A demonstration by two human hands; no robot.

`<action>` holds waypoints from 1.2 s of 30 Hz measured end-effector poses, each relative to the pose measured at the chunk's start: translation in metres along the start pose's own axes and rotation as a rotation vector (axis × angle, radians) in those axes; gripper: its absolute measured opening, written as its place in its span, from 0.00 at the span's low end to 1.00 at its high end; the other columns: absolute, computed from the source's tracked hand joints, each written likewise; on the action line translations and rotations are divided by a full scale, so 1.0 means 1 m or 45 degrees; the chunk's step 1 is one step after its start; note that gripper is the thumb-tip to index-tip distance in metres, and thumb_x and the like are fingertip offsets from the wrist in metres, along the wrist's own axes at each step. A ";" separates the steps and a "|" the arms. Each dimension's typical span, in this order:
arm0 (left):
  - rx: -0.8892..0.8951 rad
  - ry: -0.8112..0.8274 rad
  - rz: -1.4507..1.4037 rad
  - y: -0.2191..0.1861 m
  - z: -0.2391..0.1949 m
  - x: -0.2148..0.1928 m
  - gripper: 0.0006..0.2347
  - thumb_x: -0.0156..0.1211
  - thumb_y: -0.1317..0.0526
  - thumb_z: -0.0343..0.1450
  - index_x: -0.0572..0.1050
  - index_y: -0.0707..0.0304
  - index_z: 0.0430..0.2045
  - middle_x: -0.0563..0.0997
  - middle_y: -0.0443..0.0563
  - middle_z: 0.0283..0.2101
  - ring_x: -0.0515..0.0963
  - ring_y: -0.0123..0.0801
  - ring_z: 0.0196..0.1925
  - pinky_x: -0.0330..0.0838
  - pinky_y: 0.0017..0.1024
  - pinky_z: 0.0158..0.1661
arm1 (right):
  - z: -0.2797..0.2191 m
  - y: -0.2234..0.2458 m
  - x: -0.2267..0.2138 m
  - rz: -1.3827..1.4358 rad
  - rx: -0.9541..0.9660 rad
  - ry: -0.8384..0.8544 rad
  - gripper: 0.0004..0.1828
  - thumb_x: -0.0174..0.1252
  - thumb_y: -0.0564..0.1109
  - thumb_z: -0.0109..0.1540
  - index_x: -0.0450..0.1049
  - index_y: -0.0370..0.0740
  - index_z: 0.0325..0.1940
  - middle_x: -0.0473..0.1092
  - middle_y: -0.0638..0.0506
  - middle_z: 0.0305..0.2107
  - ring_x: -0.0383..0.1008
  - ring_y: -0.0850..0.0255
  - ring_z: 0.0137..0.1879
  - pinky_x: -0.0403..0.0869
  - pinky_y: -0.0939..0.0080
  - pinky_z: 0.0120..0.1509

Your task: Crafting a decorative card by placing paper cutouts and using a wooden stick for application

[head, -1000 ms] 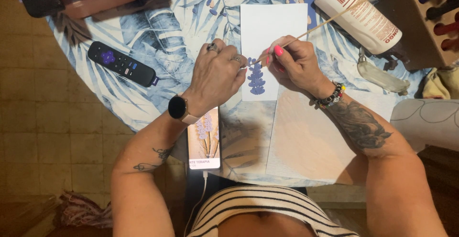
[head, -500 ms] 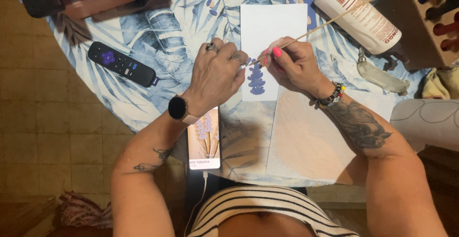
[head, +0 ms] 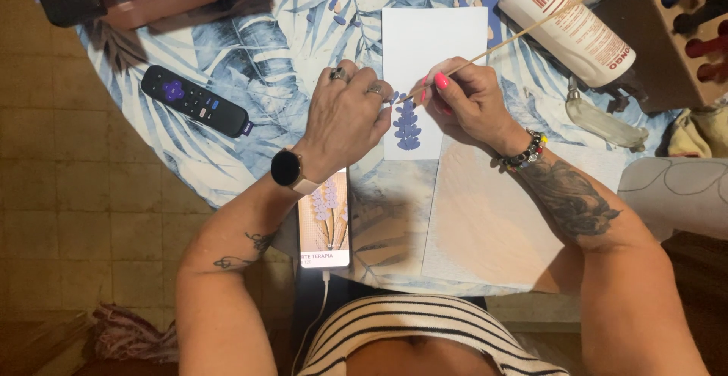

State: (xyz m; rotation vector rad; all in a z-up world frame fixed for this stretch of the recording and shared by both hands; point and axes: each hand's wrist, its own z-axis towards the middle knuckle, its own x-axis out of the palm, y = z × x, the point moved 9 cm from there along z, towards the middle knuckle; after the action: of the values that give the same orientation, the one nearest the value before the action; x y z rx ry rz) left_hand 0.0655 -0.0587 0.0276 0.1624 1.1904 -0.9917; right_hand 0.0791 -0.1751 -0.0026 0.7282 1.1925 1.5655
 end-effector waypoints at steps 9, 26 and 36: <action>0.011 -0.047 0.014 -0.001 -0.002 -0.003 0.02 0.57 0.65 0.57 0.72 0.63 0.16 0.68 0.50 0.20 0.68 0.39 0.29 0.58 0.33 0.31 | -0.003 0.002 -0.011 0.039 0.061 -0.064 0.09 0.41 0.39 0.62 0.64 0.28 0.35 0.65 0.43 0.21 0.64 0.63 0.19 0.63 0.70 0.23; 0.337 -0.355 0.214 -0.088 -0.006 -0.067 0.04 0.56 0.62 0.57 0.70 0.59 0.18 0.65 0.48 0.21 0.66 0.40 0.32 0.57 0.33 0.30 | -0.085 0.097 -0.038 -1.524 0.213 -0.107 0.12 0.48 0.40 0.56 0.64 0.30 0.40 0.63 0.37 0.26 0.69 0.42 0.28 0.69 0.50 0.27; 0.440 -0.560 0.355 -0.199 -0.040 -0.108 0.03 0.52 0.61 0.58 0.66 0.56 0.19 0.62 0.44 0.21 0.66 0.37 0.32 0.57 0.31 0.32 | -0.116 0.118 0.031 0.176 0.297 -0.342 0.13 0.45 0.46 0.60 0.68 0.32 0.37 0.69 0.41 0.24 0.70 0.61 0.27 0.75 0.57 0.32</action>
State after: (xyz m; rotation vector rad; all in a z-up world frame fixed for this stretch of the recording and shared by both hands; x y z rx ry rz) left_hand -0.1073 -0.0925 0.1757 0.3542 0.5716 -0.9188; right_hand -0.0735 -0.1874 0.0662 1.1572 1.1529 1.3978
